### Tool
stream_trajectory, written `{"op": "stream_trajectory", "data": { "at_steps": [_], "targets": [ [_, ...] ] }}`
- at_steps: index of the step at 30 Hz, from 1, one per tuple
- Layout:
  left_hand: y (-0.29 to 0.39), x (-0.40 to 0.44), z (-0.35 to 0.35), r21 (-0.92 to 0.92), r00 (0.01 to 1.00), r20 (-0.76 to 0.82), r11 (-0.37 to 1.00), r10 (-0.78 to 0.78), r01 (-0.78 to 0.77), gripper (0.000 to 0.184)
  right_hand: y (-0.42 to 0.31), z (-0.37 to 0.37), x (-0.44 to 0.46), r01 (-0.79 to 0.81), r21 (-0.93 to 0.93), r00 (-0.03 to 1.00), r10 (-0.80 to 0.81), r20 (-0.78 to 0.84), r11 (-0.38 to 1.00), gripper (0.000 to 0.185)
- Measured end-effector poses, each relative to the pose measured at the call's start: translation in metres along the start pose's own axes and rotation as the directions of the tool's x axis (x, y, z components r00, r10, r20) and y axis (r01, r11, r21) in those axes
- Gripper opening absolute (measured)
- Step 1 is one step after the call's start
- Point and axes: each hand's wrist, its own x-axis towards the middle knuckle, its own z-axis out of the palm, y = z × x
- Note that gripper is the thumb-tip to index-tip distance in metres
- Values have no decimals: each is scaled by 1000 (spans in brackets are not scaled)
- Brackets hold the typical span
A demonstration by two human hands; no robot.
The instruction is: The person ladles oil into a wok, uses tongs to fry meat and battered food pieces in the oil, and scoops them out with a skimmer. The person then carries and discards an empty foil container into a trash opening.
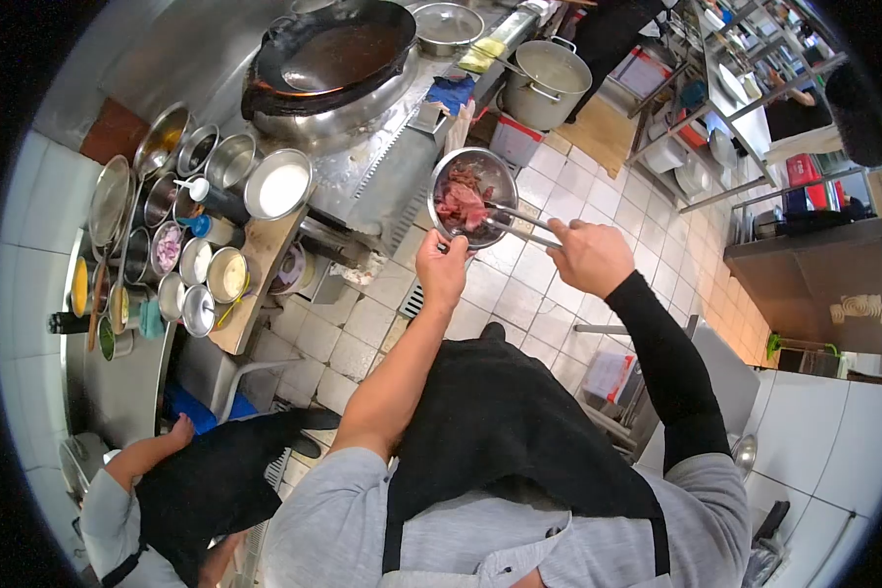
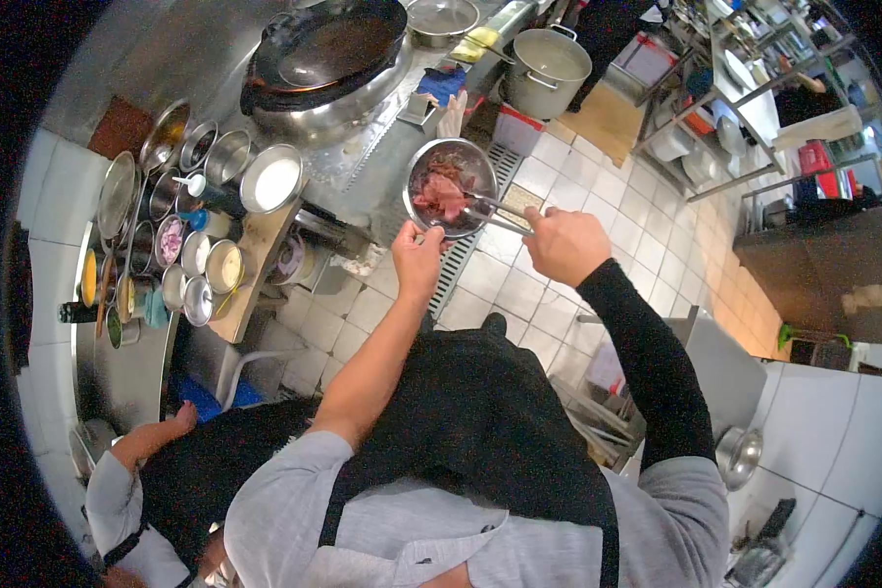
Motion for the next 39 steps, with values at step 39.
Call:
{"op": "stream_trajectory", "data": {
  "at_steps": [39],
  "targets": [
    [-4, 7, -11, -212, 974, 116, 953, -195, 216, 17, 3, -91, 19, 78, -191, 995, -66, 69, 978, 40]
  ]
}}
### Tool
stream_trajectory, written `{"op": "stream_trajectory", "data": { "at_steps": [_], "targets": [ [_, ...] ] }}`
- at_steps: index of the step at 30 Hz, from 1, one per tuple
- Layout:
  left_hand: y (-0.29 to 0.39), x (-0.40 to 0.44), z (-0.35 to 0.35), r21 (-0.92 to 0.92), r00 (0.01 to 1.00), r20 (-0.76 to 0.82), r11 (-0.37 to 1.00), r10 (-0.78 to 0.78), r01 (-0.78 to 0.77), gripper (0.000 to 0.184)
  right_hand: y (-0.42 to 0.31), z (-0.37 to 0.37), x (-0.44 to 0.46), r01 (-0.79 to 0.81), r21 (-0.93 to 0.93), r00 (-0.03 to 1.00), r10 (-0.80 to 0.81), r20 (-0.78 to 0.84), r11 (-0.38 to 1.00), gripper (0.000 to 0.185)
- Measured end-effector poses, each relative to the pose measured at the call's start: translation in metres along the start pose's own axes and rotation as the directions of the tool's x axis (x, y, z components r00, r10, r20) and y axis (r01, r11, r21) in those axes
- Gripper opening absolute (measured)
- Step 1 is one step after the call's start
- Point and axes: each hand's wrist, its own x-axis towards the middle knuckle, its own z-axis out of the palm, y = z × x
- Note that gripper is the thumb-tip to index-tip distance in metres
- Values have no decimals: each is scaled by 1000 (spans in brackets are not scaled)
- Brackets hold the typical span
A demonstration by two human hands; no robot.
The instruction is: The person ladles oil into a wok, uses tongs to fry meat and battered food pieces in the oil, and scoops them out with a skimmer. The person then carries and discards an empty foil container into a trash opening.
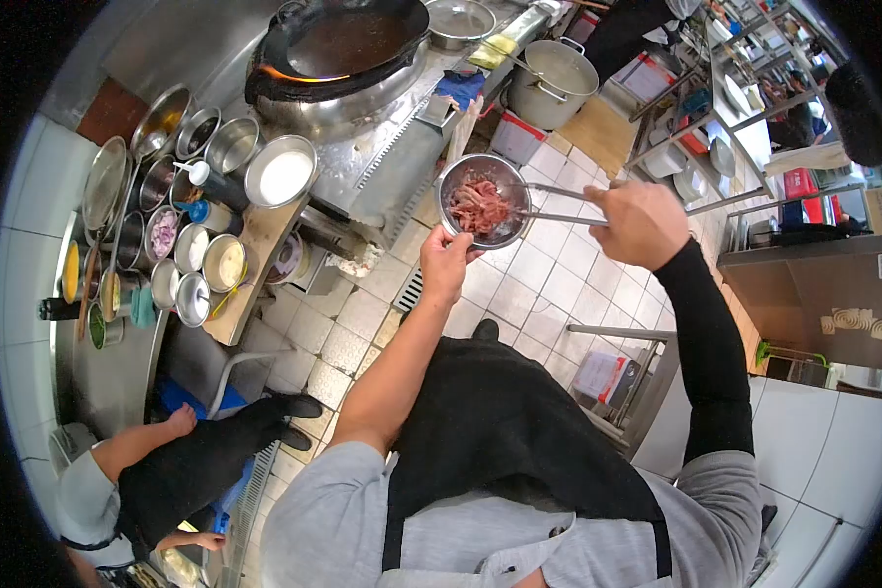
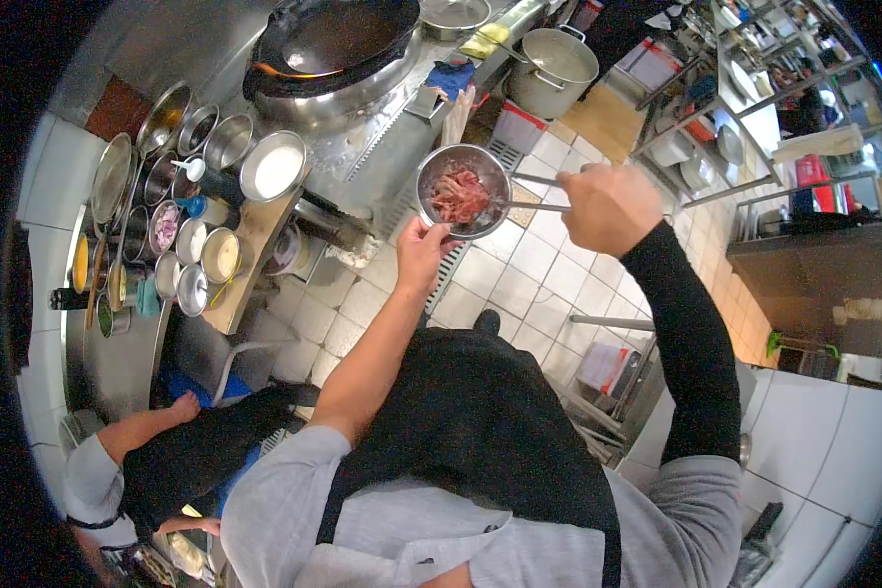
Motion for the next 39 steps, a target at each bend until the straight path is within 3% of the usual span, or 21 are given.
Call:
{"op": "stream_trajectory", "data": {
  "at_steps": [5, 8, 11, 15, 22, 25, 26, 29, 32, 35, 39],
  "targets": [
    [3, 0, 4, 23, 999, 2, 999, -34, 34, 16, -9, -40, -12, -24, 70, 993, 32, -113, 997, 38],
    [0, 1, 3, 26, 999, 36, 1000, -13, 12, 15, -13, -19, -8, -40, 118, 998, 44, -34, 992, 29],
    [1, -2, 5, 105, 997, 59, 993, 50, -56, 15, -11, 4, -5, -38, 42, 998, 40, -46, 998, 29],
    [-3, -1, 3, 165, 994, 59, 981, 91, -100, 15, -6, 16, -1, 4, 113, 1000, -4, -6, 994, 27],
    [3, -7, 5, 109, 999, 25, 993, 35, -37, 14, 5, -15, -29, -40, 176, 983, 71, -171, 984, 36],
    [1, -6, 9, 86, 1000, 29, 996, 9, -11, 16, -9, 0, -28, -141, 219, 969, 180, -167, 965, 39],
    [0, -5, 11, 61, 999, 34, 998, 5, -7, 17, -6, 28, -22, -82, 196, 977, 118, -179, 977, 34],
    [-5, -4, 8, 59, 998, 38, 997, -51, 49, 18, -3, 53, -15, -44, 112, 999, 42, 16, 993, 28],
    [-10, -10, 7, 59, 996, 33, 995, -80, 78, 19, 7, 20, -21, -21, 99, 994, 10, 108, 995, 24],
    [-10, -15, 10, 76, 996, 35, 994, -78, 75, 19, 10, -5, -27, -62, 99, 985, 44, 168, 993, 31],
    [-14, -15, 9, 124, 998, 61, 992, 15, -22, 19, 16, 0, -24, -176, 255, 975, 132, 180, 951, 37]
  ]
}}
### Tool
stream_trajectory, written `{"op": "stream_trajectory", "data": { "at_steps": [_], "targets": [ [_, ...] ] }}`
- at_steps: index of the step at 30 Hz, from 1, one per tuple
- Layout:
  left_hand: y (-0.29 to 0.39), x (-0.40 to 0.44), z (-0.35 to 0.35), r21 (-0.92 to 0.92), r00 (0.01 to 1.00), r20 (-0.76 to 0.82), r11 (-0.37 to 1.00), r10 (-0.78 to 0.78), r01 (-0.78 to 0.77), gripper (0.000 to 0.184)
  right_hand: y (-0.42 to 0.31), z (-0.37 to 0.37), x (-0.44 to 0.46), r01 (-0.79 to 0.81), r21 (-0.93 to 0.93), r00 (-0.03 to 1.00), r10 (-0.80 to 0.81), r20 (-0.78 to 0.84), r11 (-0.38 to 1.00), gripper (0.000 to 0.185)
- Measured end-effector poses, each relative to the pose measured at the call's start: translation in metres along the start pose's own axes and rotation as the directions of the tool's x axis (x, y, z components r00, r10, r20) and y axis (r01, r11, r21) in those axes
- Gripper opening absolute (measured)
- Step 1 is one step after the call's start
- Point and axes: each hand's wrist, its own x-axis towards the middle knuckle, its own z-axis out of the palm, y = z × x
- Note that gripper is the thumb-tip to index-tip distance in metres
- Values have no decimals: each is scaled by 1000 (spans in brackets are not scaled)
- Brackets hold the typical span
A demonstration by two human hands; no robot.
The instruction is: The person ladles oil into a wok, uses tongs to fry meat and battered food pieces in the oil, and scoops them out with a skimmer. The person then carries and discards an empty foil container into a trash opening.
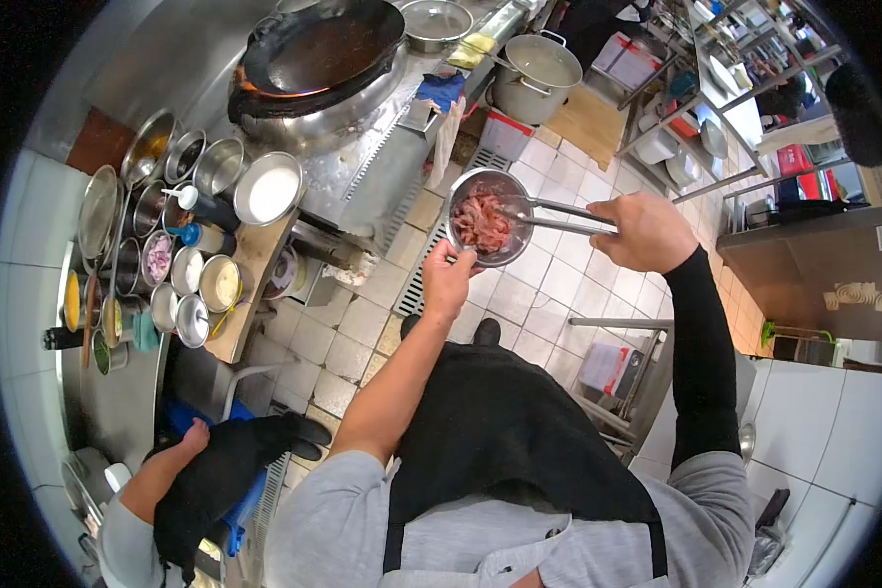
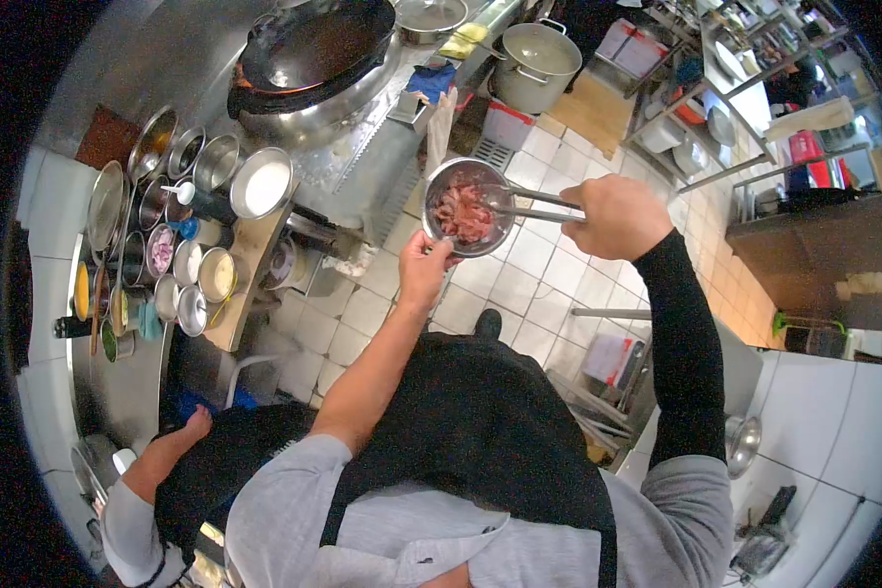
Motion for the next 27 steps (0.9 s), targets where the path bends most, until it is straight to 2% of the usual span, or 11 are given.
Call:
{"op": "stream_trajectory", "data": {
  "at_steps": [3, 6, 9, 12, 13, 16, 19, 22, 23, 27],
  "targets": [
    [3, -2, 1, 1, 999, 19, 999, 34, -34, 19, 1, 13, 7, 40, -42, 999, -41, -10, 998, 39],
    [3, -3, 2, 8, 1000, 21, 1000, 16, -16, 18, 8, 24, 10, -25, 80, 993, 33, -110, 997, 38],
    [7, -4, 5, -6, 1000, 6, 1000, 3, -3, 18, 5, 22, 9, 16, -39, 996, -13, 91, 999, 38],
    [5, -1, 2, -38, 1000, -8, 999, -29, 28, 18, 5, 13, 2, 4, 112, 999, -9, 43, 994, 38],
    [5, -1, 2, -36, 999, -6, 999, -32, 32, 18, 11, 20, 2, 3, 105, 1000, -2, -17, 994, 38],
    [6, 2, 0, -12, 1000, 4, 999, -29, 29, 19, 9, 16, -1, 23, 8, 999, -23, 45, 1000, 37],
    [1, 2, 2, 25, 1000, 7, 1000, -7, 7, 19, 4, 19, 1, -1, 58, 999, 4, -38, 998, 28],
    [1, 3, 4, 79, 1000, 10, 997, 7, -8, 19, 0, 36, 12, 42, 8, 999, -42, -31, 999, 26],
    [-2, 4, 3, 81, 1000, 10, 997, 12, -12, 19, -1, 36, 14, 18, 8, 1000, -18, 11, 1000, 24],
    [4, 2, 1, 14, 999, 4, 999, 46, -46, 18, 3, 20, -2, 30, 70, 995, -23, -100, 997, 28]
  ]
}}
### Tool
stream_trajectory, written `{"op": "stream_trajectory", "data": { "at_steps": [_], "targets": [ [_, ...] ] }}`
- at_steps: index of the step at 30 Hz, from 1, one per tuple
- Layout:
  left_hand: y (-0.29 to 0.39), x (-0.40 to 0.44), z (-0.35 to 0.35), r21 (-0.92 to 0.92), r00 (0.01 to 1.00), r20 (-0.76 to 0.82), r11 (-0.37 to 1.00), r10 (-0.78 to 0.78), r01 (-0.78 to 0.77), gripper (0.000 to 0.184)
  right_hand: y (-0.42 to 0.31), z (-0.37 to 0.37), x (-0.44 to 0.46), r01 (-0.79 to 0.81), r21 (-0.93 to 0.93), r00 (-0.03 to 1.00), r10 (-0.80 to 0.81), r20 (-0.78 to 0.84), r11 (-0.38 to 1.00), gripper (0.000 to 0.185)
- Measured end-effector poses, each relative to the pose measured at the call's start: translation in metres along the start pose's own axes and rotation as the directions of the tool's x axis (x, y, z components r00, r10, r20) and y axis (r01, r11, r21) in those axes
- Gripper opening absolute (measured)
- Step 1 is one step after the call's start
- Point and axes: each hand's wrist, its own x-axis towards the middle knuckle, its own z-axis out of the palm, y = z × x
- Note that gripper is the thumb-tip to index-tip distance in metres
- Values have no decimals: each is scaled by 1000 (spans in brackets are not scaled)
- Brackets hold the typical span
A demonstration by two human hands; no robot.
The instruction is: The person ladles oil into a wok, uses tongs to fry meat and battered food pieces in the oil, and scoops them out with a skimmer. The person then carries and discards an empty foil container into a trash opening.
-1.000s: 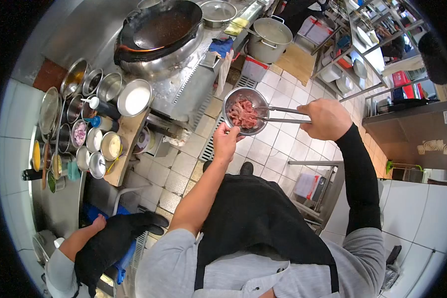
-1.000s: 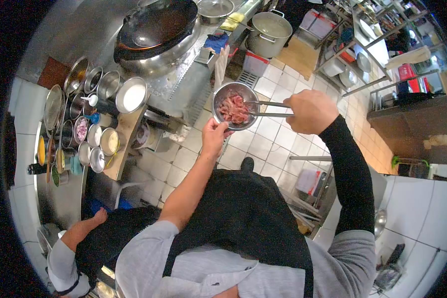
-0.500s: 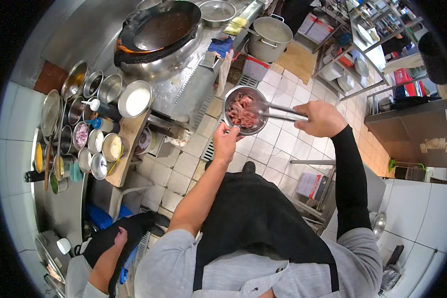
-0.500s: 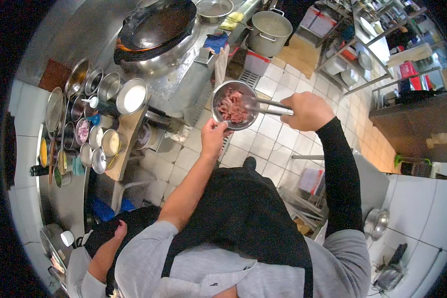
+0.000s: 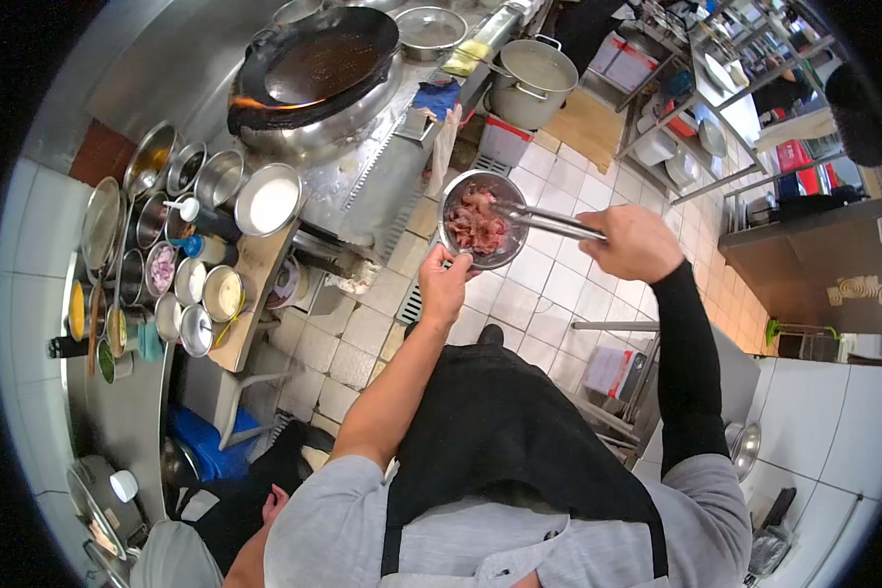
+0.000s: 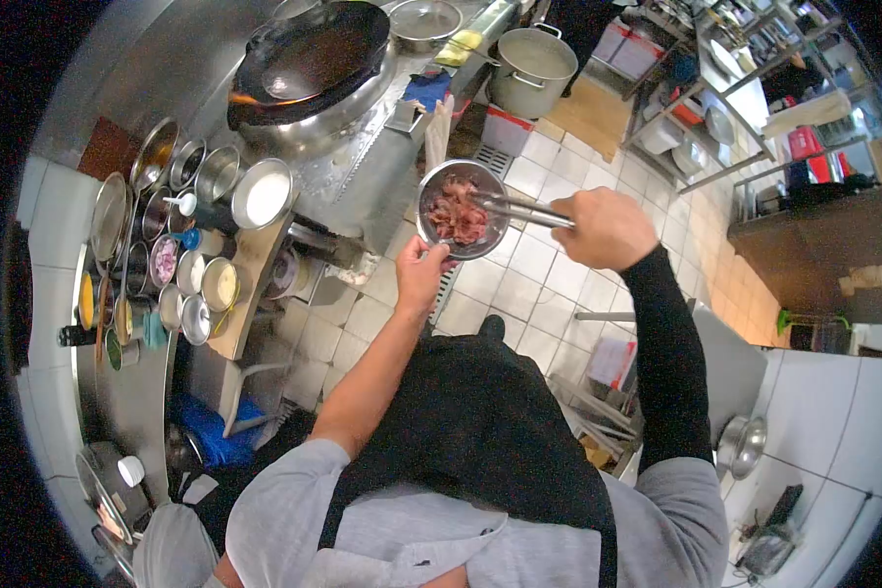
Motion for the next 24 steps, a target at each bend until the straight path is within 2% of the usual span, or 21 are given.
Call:
{"op": "stream_trajectory", "data": {
  "at_steps": [4, 7, 12, 15, 20, 24],
  "targets": [
    [4, 2, -8, -42, 999, -31, 998, -44, 43, 19, 4, -20, -12, 44, 8, 988, -42, -149, 999, 30],
    [11, 4, -13, -77, 996, -52, 995, -66, 62, 20, -1, -34, -14, 66, 22, 980, -60, -191, 998, 32],
    [29, 10, -29, -138, 994, -94, 989, -60, 47, 19, -11, -29, 10, 50, -29, 984, -54, -171, 998, 35],
    [40, 15, -50, -96, 992, -96, 993, -78, 68, 12, -23, -25, 27, 55, -20, 975, -58, -214, 998, 34],
    [62, 29, -80, -148, 993, -111, 989, -30, 13, 15, -55, -25, 60, 87, 14, 976, -83, -199, 996, 35],
    [84, 34, -97, -109, 984, -172, 994, -48, 29, 20, -71, -19, 99, 160, 43, 964, -147, -221, 986, 35]
  ]
}}
